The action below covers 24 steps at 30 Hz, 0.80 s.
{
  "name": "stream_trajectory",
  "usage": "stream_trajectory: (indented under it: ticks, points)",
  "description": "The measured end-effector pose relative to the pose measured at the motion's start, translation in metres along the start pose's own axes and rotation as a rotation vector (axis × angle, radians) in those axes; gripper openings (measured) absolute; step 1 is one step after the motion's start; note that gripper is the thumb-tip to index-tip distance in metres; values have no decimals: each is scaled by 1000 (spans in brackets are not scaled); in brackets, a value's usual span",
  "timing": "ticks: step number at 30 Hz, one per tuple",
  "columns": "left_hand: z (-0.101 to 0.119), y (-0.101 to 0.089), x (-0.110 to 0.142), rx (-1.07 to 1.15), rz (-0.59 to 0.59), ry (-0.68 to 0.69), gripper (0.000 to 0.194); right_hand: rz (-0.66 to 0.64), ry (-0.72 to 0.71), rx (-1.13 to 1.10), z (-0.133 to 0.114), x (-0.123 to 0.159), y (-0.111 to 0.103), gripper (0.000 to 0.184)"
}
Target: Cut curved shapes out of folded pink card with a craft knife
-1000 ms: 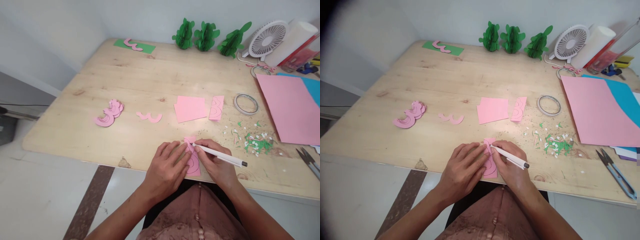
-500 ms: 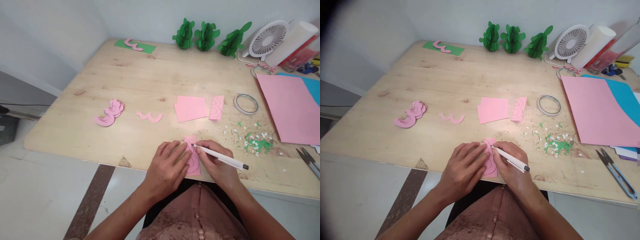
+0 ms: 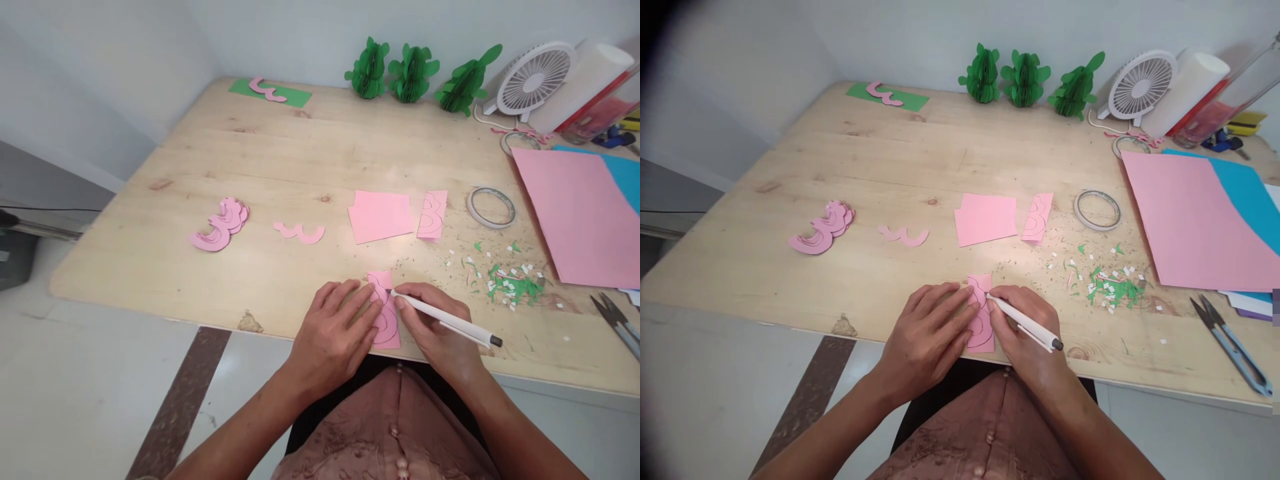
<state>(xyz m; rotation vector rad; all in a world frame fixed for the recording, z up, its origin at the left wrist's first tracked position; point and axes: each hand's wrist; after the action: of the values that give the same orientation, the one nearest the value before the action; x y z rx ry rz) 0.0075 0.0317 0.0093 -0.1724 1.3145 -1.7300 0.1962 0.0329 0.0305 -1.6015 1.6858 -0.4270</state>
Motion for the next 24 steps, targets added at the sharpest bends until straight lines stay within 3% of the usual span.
stream_trajectory:
  ticks: [24]
  points:
    - [0, 1, 0, -30, -3, 7, 28, 12, 76, -32, -1, 7, -2, 9]
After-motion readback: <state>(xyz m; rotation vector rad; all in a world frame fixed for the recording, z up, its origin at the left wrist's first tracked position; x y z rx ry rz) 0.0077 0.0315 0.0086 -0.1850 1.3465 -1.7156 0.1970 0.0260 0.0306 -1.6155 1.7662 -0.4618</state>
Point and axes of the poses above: each hand's wrist, its own x-axis away from the middle knuckle, its own y-axis out of the palm, z = x × y, and after that the axes turned 6 degrees about x, right-handed
